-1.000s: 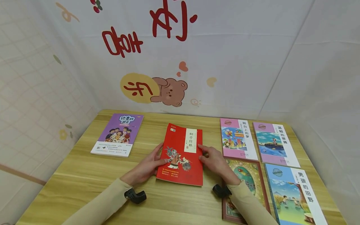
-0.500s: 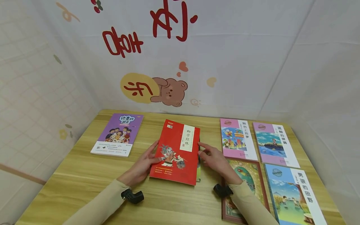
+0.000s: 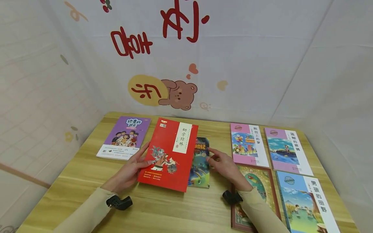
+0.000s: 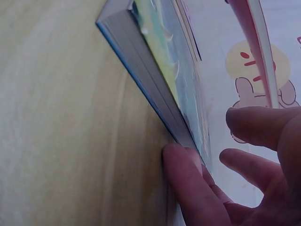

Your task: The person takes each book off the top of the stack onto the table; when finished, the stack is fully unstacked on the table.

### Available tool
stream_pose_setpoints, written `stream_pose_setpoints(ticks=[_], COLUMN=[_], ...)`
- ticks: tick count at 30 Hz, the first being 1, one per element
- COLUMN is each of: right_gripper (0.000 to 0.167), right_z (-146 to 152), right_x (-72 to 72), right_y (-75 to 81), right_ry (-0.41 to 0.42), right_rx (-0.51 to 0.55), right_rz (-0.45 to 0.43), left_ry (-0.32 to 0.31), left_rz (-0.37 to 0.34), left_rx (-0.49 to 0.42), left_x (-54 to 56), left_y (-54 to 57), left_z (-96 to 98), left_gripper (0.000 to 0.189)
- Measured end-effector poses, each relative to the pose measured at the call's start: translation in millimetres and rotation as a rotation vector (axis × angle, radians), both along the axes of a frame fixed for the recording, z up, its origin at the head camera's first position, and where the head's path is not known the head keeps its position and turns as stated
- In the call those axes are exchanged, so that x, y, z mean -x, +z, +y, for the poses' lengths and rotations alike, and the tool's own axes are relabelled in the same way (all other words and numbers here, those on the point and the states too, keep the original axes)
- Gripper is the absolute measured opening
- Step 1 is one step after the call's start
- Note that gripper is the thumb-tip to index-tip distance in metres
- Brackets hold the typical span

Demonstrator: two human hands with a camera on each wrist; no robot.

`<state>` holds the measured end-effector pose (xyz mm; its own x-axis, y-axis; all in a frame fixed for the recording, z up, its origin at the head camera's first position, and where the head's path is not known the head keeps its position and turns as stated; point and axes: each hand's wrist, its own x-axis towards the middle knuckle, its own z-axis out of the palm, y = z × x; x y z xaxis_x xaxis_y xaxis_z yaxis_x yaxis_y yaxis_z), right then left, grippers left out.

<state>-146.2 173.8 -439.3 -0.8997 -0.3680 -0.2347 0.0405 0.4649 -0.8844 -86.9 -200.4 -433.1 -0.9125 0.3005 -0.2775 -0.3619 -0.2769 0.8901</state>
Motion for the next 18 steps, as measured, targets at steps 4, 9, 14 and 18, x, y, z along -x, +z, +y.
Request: stream_pose_setpoints(ticks=[4, 9, 14, 18], right_gripper=[0.059, 0.059, 0.060, 0.060], right_z=[0, -1, -1, -1], right_x=[-0.7, -1.0, -0.1, 0.2], right_y=[0.2, 0.6, 1.2, 2.1], right_ry=[0.003, 0.005, 0.009, 0.009], right_rx=[0.000, -0.011, -0.014, -0.016], right_rz=[-0.004, 0.000, 0.000, -0.001], left_ry=[0.027, 0.040, 0.025, -0.011], left_rz=[-0.009, -0.027, -0.024, 0.010], left_rx=[0.019, 0.015, 0.031, 0.036], left_x=[-5.6, -11.9, -20.7, -30.1], left_y=[4.7, 9.0, 11.3, 9.2], left_z=[-17.2, -40.7, -65.7, -86.7], left_gripper=[0.083, 0.083, 0.084, 0.084])
